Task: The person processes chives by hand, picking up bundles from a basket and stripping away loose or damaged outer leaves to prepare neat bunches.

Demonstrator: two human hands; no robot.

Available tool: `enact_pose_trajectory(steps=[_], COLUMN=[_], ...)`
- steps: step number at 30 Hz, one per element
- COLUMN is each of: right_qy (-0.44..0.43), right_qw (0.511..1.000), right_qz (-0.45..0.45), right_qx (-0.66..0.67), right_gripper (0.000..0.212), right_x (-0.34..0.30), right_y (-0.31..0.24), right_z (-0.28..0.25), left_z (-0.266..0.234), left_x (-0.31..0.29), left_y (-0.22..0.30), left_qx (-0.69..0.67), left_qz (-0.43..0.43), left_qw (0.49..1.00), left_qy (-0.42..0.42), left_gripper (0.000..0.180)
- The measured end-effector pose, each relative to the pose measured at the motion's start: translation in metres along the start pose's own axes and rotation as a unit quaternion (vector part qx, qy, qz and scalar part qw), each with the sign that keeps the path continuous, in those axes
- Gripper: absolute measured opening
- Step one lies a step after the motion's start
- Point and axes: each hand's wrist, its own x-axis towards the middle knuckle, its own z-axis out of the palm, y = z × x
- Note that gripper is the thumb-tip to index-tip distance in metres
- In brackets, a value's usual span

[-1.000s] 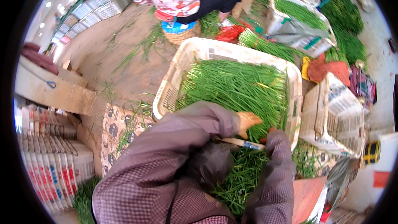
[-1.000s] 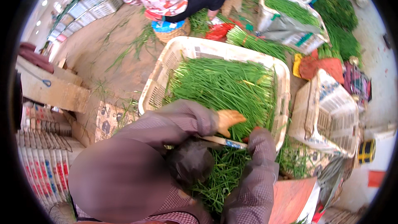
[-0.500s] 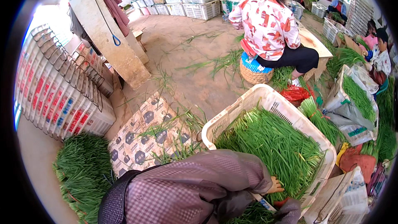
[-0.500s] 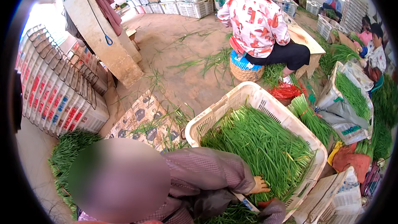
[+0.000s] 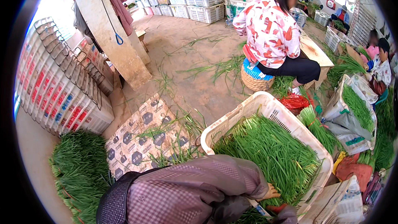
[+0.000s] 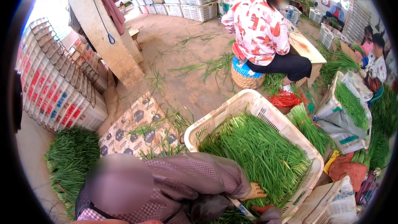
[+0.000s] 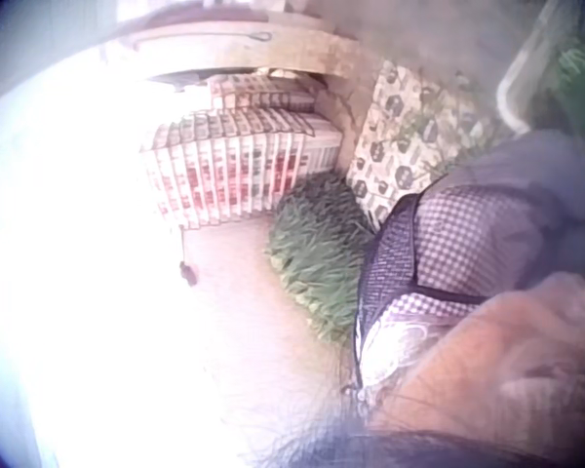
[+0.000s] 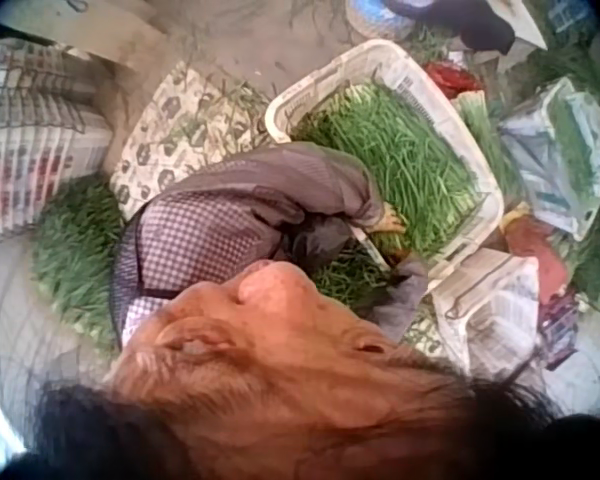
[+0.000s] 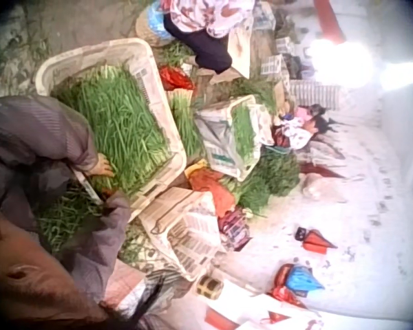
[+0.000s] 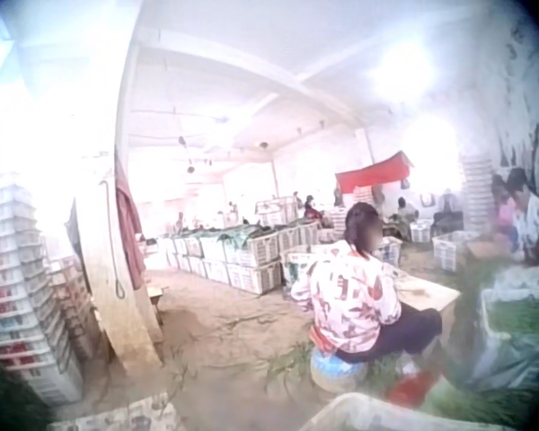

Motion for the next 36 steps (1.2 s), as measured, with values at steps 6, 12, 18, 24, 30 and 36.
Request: enact_pose_trajectory(steps=[6, 12, 18, 24, 30, 36], right_qy=[0.080, 0.315, 0.574, 0.489, 0.504, 0.441], right_qw=[0.996, 0.901, 0.484, 0.636, 0.600, 0.499], right_qz=[-0.007, 0.024, -0.159, -0.243, -0.238, -0.306], right_qx=[0.033, 0.296, 0.641, 0.545, 0.574, 0.681], right_gripper=[0.077, 0.071, 0.032, 0.067, 0.123, 0.099], right_x=[-0.025, -0.059, -0.066, -0.068, -0.004, 0.020], right_y=[0.009, 0.015, 0.080, 0.011, -0.087, -0.119], right_z=[0.007, 0.005, 0.067, 0.064, 0.032, 0.014], left_z=[-0.051, -0.075, -0.094, -0.073, -0.099, -0.121], left_x=[0.032, 0.002, 0.010, -0.019, -0.016, -0.031], left_y=[-0.010, -0.051, -0.058, -0.098, -0.075, -0.067], left_qx=[-0.240, -0.348, -0.617, -0.665, -0.743, -0.628], left_qz=[-0.083, -0.042, -0.150, -0.042, -0.097, -0.090], left_qw=[0.925, 0.901, 0.723, 0.733, 0.641, 0.743], left_qy=[-0.282, -0.255, -0.273, -0.135, -0.165, -0.215], left_gripper=[0.051, 0.078, 0.052, 0.058, 0.049, 0.048])
